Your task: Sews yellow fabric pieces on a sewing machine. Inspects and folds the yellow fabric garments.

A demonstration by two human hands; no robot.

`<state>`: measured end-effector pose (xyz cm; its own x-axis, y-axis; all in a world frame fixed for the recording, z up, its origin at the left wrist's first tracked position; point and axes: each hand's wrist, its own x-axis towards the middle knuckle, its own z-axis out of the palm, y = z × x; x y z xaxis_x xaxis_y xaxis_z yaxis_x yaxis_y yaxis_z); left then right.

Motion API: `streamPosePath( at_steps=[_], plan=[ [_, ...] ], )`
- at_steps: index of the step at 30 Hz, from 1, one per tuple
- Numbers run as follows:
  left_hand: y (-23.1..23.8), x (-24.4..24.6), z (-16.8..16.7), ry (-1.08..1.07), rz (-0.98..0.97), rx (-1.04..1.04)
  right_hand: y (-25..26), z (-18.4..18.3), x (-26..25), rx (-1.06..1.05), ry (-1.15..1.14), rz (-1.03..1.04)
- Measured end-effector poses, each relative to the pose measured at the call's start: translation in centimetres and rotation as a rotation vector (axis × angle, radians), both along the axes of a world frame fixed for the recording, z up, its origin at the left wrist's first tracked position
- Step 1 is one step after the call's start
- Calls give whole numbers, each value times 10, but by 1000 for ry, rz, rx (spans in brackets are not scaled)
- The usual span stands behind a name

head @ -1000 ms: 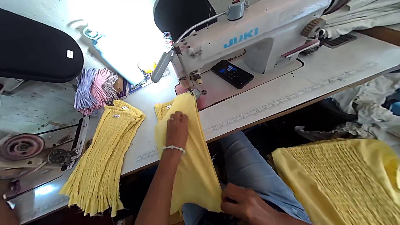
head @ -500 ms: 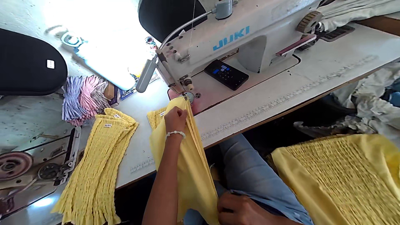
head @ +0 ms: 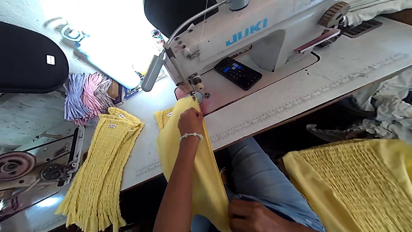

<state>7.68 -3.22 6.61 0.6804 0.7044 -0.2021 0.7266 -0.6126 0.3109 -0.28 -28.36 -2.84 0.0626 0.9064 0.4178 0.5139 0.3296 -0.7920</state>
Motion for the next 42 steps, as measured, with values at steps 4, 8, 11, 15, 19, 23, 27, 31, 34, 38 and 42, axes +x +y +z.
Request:
streamPosePath(
  at_steps=[4,8,11,15,19,23,27,31,34,38,42],
  plan=[
    [-22,-36,-5,-206,-130,-28,-25,-2,14,-40,21,-96],
    [-54,-86,-53,-418,-274,193,-38,-11,26,-106,106,-144],
    [-36,-88,-69,-470,-372,253,-26,-24,29,-41,51,-192],
    [-1,-79,-61,-455,-417,155,-2,-28,29,38,-1,-266],
    [17,-70,-56,-425,-464,180,14,-31,27,73,-30,-346],
    [-24,-65,-33,-327,-333,268,24,-33,30,94,-75,-411],
    [-41,-85,-56,-499,-297,256,22,-27,30,101,-155,-420],
    [-23,-109,-61,-591,-365,146,21,-11,32,166,-347,-390],
    [-30,-107,-60,-534,-340,144,25,-4,31,207,-399,-370],
    [-44,-102,-56,-505,-223,143,27,-9,30,203,-391,-382],
    [-50,-101,-51,-472,-153,116,28,-10,30,191,-384,-376]
  ],
)
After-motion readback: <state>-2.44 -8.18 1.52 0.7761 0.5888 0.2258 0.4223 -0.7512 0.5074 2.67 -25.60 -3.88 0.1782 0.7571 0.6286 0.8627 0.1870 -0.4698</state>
